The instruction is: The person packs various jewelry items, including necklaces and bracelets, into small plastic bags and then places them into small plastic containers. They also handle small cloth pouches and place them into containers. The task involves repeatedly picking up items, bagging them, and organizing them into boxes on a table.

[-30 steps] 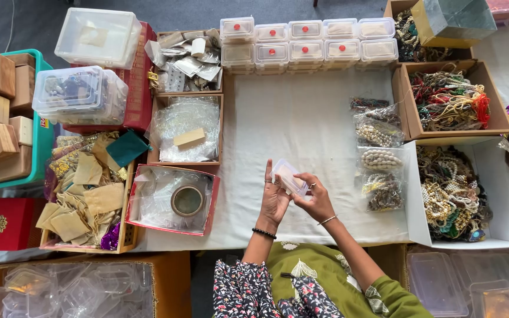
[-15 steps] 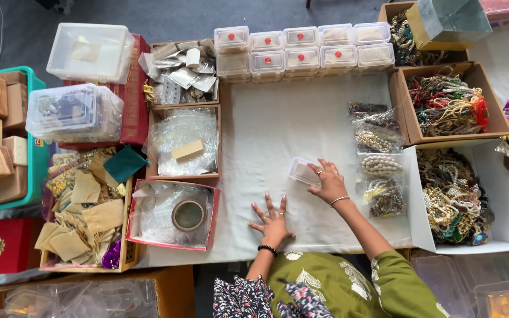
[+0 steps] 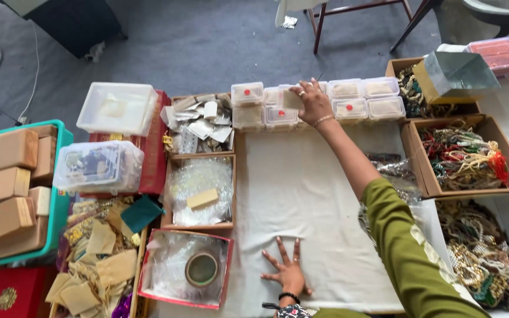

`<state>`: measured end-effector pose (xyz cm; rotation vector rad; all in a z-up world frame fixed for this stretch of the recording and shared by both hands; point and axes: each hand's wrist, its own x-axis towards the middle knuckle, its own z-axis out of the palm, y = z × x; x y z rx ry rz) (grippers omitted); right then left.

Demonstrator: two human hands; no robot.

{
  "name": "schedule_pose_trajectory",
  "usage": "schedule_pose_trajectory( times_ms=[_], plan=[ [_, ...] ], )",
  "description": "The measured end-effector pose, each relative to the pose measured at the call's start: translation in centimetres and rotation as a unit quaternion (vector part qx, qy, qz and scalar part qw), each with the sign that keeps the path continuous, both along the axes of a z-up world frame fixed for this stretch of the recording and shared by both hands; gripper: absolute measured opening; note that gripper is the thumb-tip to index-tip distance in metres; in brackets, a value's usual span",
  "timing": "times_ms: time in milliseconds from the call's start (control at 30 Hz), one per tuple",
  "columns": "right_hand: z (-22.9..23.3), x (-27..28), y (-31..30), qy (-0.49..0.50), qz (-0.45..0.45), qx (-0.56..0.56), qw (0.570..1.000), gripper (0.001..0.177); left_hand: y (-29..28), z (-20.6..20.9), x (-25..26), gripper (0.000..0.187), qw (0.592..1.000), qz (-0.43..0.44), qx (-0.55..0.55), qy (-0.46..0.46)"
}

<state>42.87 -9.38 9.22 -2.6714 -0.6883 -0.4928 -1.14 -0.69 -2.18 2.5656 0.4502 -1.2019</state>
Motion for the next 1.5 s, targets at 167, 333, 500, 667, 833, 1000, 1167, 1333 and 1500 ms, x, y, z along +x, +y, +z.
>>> schedule_pose_trajectory(
  times_ms=[167,333,500,667,833,1000,1167,1333,1500],
  plan=[
    [-1.4,3.5,2.0,0.173,-0.026,-0.127,0.976,0.073,1.2,-3.3,-2.3,0.165,1.0,0.006,-0.002,0.02],
    [-10.0,6.5,1.6,0.198,0.004,-0.018,0.98,0.066,0.7,-6.8,-7.2,0.166,0.996,0.005,0.033,-0.077],
    [-7.5,5.6,3.8,0.191,0.012,0.005,0.982,0.072,0.1,-9.4,-8.3,0.166,0.984,0.003,0.066,-0.164],
    [-9.8,-4.7,3.0,0.096,-0.08,0.122,0.985,0.059,0.1,-10.2,-6.5,0.167,0.966,-0.013,0.091,-0.24],
    [-16.8,-28.2,-1.5,0.0,-0.075,0.017,0.997,0.071,-0.1,-10.3,-1.9,0.167,0.948,-0.032,0.097,-0.301],
    [-13.6,-42.2,-6.2,0.182,0.012,-0.028,0.983,0.061,0.2,-0.8,0.3,0.167,0.999,0.036,-0.023,0.008],
    [-16.0,-37.6,-16.5,0.1,-0.15,-0.008,0.984,0.024,0.0,0.2,0.0,0.169,1.0,0.011,-0.018,0.009],
    [-9.2,-34.7,-28.8,0.0,-0.358,0.252,0.899,0.034,0.4,-0.6,-0.2,0.171,0.999,0.023,-0.028,-0.016],
    [-10.9,-36.4,-38.4,0.087,-0.457,-0.235,0.853,0.049,0.2,0.0,-0.6,0.171,1.0,0.024,-0.018,0.004]
  ],
)
